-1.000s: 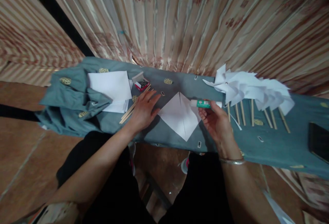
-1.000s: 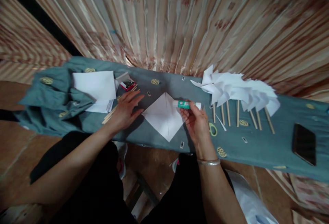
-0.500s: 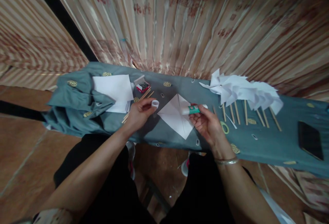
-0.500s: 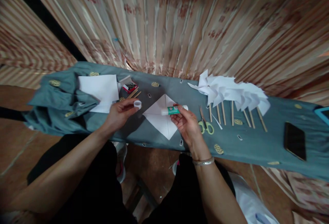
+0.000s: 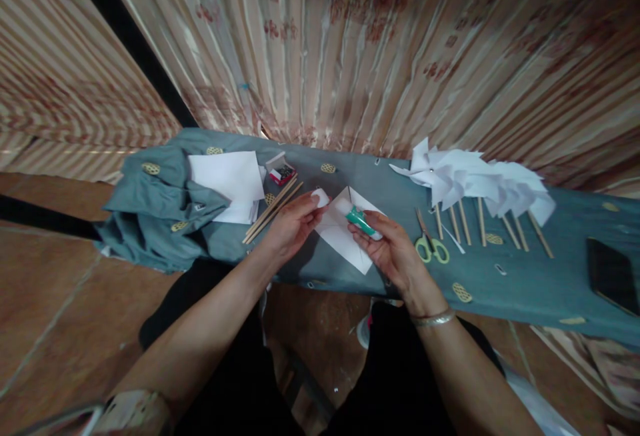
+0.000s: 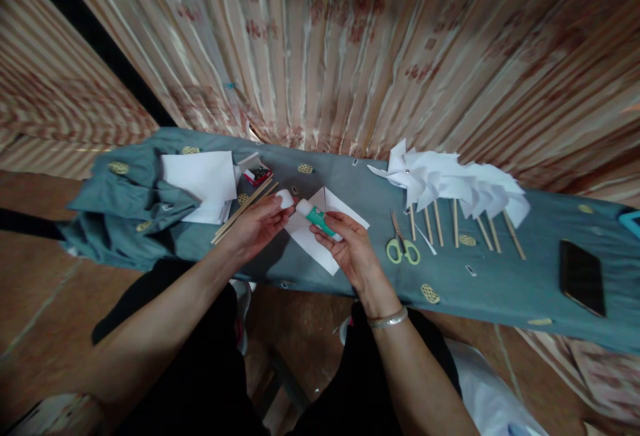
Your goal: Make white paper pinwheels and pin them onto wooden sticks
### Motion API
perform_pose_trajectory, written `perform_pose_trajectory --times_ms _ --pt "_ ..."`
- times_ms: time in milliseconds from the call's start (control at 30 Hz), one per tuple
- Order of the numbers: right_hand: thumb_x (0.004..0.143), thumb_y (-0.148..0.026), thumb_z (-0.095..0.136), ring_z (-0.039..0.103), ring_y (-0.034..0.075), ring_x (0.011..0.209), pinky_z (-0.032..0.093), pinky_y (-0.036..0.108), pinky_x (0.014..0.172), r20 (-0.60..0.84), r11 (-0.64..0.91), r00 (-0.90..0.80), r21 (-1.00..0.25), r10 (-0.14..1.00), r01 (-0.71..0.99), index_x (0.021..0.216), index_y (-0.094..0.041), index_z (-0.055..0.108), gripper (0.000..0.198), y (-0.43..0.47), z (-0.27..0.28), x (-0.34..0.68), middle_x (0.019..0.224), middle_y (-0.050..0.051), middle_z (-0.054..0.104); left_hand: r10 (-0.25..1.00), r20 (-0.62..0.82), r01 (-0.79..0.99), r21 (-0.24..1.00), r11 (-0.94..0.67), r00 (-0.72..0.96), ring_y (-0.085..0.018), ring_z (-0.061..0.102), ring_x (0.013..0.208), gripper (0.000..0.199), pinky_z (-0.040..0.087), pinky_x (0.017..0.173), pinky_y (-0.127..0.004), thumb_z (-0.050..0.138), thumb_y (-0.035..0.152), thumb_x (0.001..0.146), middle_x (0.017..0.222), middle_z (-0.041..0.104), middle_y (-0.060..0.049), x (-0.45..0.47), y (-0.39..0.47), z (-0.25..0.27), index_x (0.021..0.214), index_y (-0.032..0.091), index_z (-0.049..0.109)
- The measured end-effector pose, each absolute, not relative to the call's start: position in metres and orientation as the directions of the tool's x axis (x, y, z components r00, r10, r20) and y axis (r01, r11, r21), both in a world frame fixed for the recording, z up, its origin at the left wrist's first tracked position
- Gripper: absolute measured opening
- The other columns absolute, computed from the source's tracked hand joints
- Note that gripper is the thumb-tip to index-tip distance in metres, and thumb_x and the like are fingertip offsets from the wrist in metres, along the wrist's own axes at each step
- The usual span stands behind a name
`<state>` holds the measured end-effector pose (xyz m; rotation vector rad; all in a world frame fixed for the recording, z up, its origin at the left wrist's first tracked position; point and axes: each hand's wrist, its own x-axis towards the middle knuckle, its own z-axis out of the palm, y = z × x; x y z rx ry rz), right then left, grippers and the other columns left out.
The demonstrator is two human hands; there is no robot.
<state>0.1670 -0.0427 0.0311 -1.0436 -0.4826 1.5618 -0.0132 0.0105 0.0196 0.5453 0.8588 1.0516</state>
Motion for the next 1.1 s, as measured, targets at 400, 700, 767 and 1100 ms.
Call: perform_pose_trajectory --times_ms 400,700,767,1100 --pt "0.052 -0.031 0.091 0.069 0.012 0.069 0.057 0.023 0.070 -0.283 -0.207 0.113 -0.873 0.952 -0.442 0.079 -0.023 0.072 0.034 -0.045 0.037 0.175 0.081 -0.003 0.073 0.965 0.014 -0.157 0.987 0.028 0.261 -0.020 0.065 0.097 0.035 0.050 0.091 -0.036 0.076 0.018 0.065 0.111 0.071 -0.005 -0.012 0.006 0.008 0.101 0.020 0.075" --pt "0.052 -0.032 0.091 0.067 0.011 0.069 0.054 0.023 0.069 -0.274 -0.216 0.132 -0.914 0.952 -0.343 0.079 -0.023 0.073 0.034 -0.046 0.034 0.174 0.082 -0.002 0.072 0.965 0.041 -0.133 0.991 -0.007 0.260 -0.021 0.065 0.101 0.038 0.049 0.096 -0.039 0.077 0.018 0.063 0.105 0.072 -0.005 -0.011 0.008 0.009 0.101 0.020 0.072" --pt "0.055 -0.032 0.089 0.067 0.011 0.069 0.054 0.024 0.068 -0.254 -0.202 0.134 -0.927 0.958 -0.315 0.080 -0.023 0.072 0.032 -0.047 0.033 0.175 0.083 -0.002 0.071 0.962 0.040 -0.097 0.995 -0.014 0.268 -0.021 0.064 0.100 0.032 0.048 0.097 -0.039 0.077 0.018 0.064 0.105 0.072 -0.005 -0.013 0.008 0.012 0.096 0.019 0.073" --pt "0.057 -0.034 0.088 0.065 0.010 0.065 0.051 0.022 0.063 -0.239 -0.224 0.067 -0.959 0.969 -0.175 0.080 -0.022 0.074 0.030 -0.049 0.033 0.185 0.078 -0.002 0.071 0.905 0.139 0.112 0.974 -0.199 0.402 -0.020 0.064 0.090 0.026 0.048 0.089 -0.034 0.073 0.014 0.068 0.097 0.073 -0.006 -0.024 0.006 0.019 0.093 0.020 0.075"
